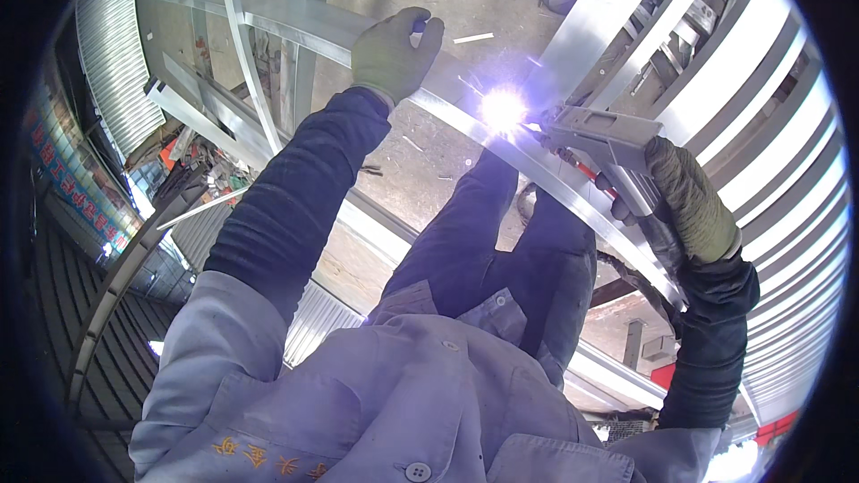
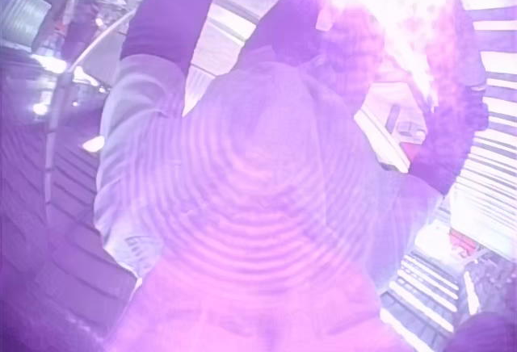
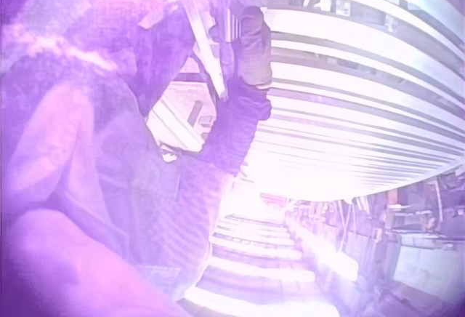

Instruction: The person positions metal bars onto a curved metal frame and uses a welding tool to join them. The person repeatedly places bars, aligns them, and welds the joints while working in a workshop environment.

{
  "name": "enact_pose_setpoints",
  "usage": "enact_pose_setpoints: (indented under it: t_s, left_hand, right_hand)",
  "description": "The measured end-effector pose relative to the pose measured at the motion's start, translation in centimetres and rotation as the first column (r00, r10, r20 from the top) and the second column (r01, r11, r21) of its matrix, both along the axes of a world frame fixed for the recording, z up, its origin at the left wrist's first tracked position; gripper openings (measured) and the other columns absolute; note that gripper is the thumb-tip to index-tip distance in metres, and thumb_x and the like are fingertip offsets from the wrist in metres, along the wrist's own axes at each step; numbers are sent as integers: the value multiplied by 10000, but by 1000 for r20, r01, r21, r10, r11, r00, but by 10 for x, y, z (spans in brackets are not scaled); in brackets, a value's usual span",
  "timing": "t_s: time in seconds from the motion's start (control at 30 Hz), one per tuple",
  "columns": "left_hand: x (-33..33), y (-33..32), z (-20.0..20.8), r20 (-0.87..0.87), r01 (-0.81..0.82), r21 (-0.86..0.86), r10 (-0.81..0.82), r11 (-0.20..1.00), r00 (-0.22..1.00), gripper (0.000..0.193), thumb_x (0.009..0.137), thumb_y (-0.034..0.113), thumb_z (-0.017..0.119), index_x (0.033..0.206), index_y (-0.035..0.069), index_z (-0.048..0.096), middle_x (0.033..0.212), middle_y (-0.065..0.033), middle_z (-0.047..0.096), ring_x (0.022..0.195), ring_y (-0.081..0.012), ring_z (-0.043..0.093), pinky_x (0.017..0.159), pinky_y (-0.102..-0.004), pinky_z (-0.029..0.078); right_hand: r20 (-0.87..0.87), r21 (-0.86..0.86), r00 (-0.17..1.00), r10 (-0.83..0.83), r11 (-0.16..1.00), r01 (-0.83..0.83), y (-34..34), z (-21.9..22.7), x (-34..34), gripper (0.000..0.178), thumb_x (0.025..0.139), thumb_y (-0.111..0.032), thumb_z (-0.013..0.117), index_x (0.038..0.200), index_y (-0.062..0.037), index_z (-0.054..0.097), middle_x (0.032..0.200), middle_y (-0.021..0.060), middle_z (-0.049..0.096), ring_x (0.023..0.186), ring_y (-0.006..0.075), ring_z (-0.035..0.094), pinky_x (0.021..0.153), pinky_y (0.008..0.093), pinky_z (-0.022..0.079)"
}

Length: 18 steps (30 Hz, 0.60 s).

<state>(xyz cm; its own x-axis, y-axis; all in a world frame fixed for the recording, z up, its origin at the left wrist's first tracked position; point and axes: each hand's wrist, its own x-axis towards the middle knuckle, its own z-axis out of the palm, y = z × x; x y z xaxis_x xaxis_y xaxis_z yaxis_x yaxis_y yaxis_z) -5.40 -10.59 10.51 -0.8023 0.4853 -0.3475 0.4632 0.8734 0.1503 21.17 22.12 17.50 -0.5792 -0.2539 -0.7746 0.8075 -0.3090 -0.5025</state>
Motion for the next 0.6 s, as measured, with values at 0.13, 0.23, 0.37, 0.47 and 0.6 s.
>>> enact_pose_setpoints:
  t_s: [0.13,0.23,0.37,0.47,0.6]
  left_hand:
    - [1,-1,-1,7,-2,8,2,1000,1000,454,1021,484,616,1196,93,765,1044,-99,818,966,-306,782,935,-435,588]
    - [-1,0,0,33,-19,-5,19,1000,999,467,1017,492,633,1227,96,768,1093,-90,820,1015,-319,775,942,-440,590]
    - [-1,-1,-1,26,-17,15,17,1000,1000,468,1015,492,636,1223,94,769,1094,-92,819,1011,-319,774,940,-441,590]
    - [0,0,0,32,-21,17,20,1000,999,468,1015,490,634,1226,95,768,1101,-95,818,1014,-322,773,937,-442,590]
    - [1,1,1,42,-30,8,29,1000,999,477,1019,495,626,1232,92,766,1114,-102,815,1037,-326,769,946,-442,586]
  right_hand:
    - [38,15,999,7,1000,-8,0,3,-1,926,1023,-814,491,1307,46,680,907,126,777,774,167,706,741,282,576]
    - [72,27,997,8,1000,-10,3,5,0,924,1018,-816,499,1312,41,679,917,123,775,787,166,700,739,282,568]
    - [101,66,994,-29,998,23,-1,10,0,929,1015,-818,504,1317,43,682,915,117,774,784,162,695,739,280,564]
    - [49,-7,999,-21,1000,21,2,2,4,970,976,-834,553,1390,40,629,1001,128,763,807,165,702,740,287,568]
    - [-2,-2,1000,-27,1000,27,-3,11,-3,930,999,-833,512,1292,29,703,947,122,773,795,154,724,724,286,581]
